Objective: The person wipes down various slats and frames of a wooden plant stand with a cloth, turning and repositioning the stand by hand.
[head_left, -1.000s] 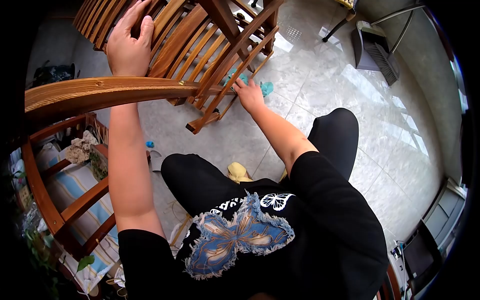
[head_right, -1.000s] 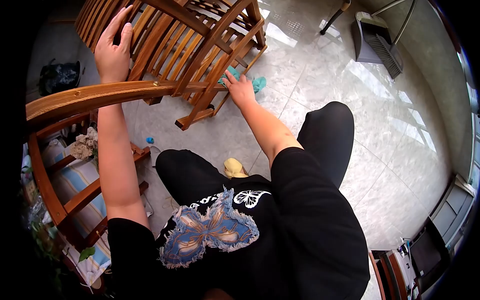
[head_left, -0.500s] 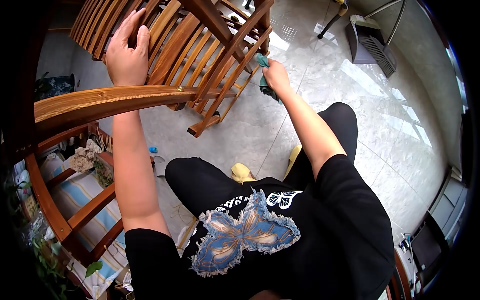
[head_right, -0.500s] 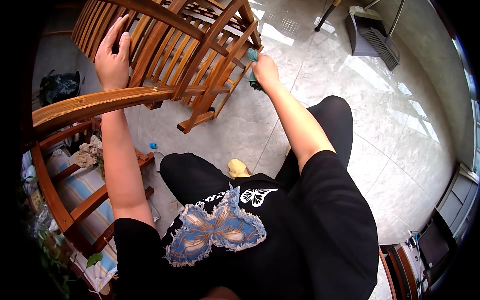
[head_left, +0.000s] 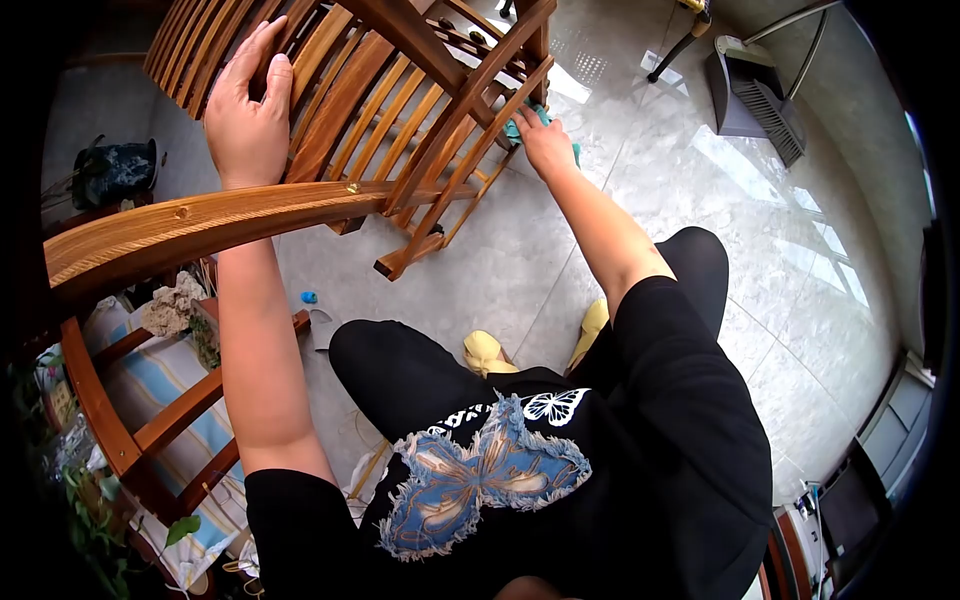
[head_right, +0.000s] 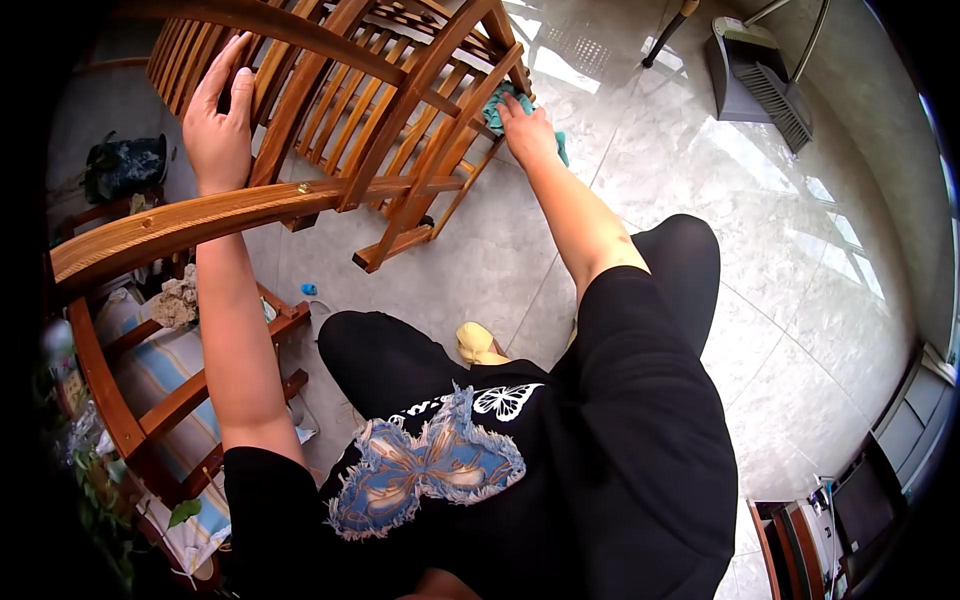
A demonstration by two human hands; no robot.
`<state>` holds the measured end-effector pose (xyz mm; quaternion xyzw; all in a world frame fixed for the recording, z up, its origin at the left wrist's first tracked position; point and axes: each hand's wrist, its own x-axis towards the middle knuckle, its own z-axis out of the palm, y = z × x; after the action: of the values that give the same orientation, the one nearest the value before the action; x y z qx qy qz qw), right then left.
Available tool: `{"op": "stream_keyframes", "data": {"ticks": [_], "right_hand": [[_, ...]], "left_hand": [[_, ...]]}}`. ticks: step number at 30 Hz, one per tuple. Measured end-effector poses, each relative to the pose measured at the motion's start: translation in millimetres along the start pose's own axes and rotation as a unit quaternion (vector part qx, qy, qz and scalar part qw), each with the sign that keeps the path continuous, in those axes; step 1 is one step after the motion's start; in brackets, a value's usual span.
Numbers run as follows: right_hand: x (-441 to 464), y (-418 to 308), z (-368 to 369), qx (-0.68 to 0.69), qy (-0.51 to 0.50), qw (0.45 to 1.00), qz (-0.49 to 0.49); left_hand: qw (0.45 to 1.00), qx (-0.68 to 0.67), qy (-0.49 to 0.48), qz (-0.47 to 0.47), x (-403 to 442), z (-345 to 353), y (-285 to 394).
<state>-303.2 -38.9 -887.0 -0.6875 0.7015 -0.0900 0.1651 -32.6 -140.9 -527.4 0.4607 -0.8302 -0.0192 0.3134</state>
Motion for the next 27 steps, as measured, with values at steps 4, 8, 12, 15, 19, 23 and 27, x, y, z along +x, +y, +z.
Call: {"op": "stream_keyframes", "data": {"ticks": [4,8,12,15,19,23,27], "right_hand": [[-7,7,14,0.031,-0.030,0.998,0.053],[2,12,21,0.068,-0.033,0.991,0.110],[-12,6,-12,0.113,-0.096,0.985,0.083],[-31,26,-8,0.165,-0.095,0.971,0.144],[-16,44,-21,0.254,0.048,0.929,0.266],[14,37,11,0.213,0.203,0.946,0.132],[-20,-19,49,0.269,0.091,0.944,0.167]], "left_hand": [[1.000,0.003,0.004,0.010,1,2,-2],[1.000,-0.007,0.003,-0.003,-1,0,5],[1.000,-0.002,0.007,0.007,0,1,2],[1.000,0.007,0.011,0.003,-2,1,5],[1.000,-0.011,0.007,0.001,-1,0,5],[0.999,-0.016,0.043,-0.024,5,-2,28],[0.998,-0.030,0.039,-0.026,3,-2,25]]}}
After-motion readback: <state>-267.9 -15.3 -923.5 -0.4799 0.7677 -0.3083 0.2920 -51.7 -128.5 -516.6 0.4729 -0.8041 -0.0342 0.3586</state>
